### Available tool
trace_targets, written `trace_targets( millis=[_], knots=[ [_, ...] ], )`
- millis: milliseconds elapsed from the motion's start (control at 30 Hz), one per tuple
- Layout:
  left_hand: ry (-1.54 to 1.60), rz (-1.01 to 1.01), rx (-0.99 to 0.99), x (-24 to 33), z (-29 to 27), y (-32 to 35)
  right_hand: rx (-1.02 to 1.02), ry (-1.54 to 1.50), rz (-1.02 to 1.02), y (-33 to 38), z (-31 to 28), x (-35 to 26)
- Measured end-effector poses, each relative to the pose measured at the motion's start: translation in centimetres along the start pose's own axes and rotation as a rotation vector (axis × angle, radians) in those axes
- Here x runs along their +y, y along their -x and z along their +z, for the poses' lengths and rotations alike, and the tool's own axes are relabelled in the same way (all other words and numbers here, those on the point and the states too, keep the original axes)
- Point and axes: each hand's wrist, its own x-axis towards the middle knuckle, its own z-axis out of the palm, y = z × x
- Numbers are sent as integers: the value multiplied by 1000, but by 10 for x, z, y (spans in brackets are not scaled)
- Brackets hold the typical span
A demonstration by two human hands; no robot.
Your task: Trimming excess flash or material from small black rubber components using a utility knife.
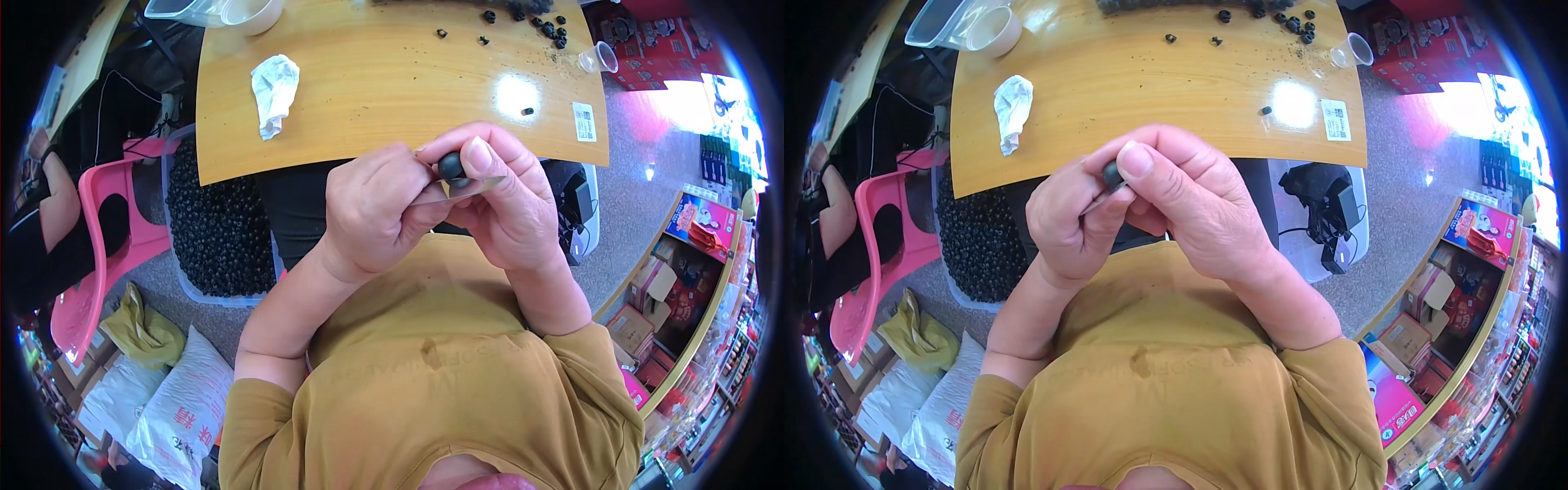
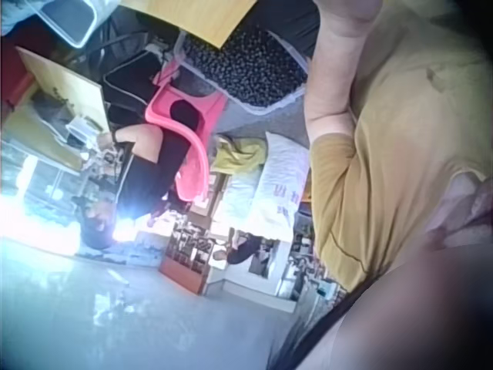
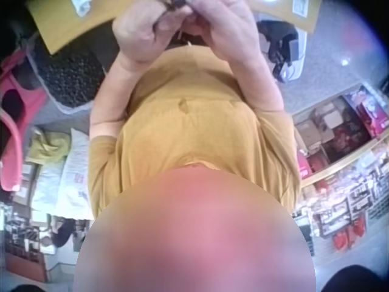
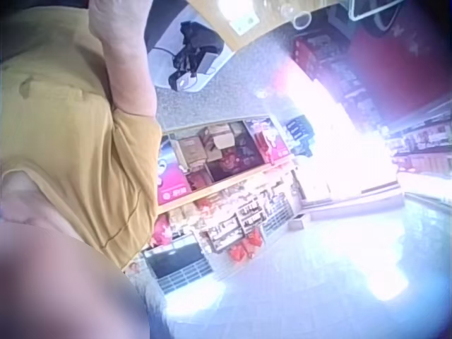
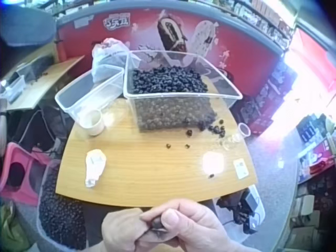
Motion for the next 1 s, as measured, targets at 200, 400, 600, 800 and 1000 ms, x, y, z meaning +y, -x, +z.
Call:
trace_targets(
  millis=[200, 400, 600, 800, 1000],
  knots=[
    [51, -27, 37, 1, 0, 0, -9, 34, -16, -1, 2, -2],
    [83, -47, 44, 0, -1, -3, 75, 35, -5, -1, 7, -4],
    [123, -35, 79, 1, 1, -3, 62, 22, -15, 0, 7, -6],
    [140, -69, 49, 0, 1, -1, -2, -31, -25, 0, 3, -3],
    [110, -59, 42, 3, -1, -3, 36, -18, -29, 2, 5, -3]
  ],
)
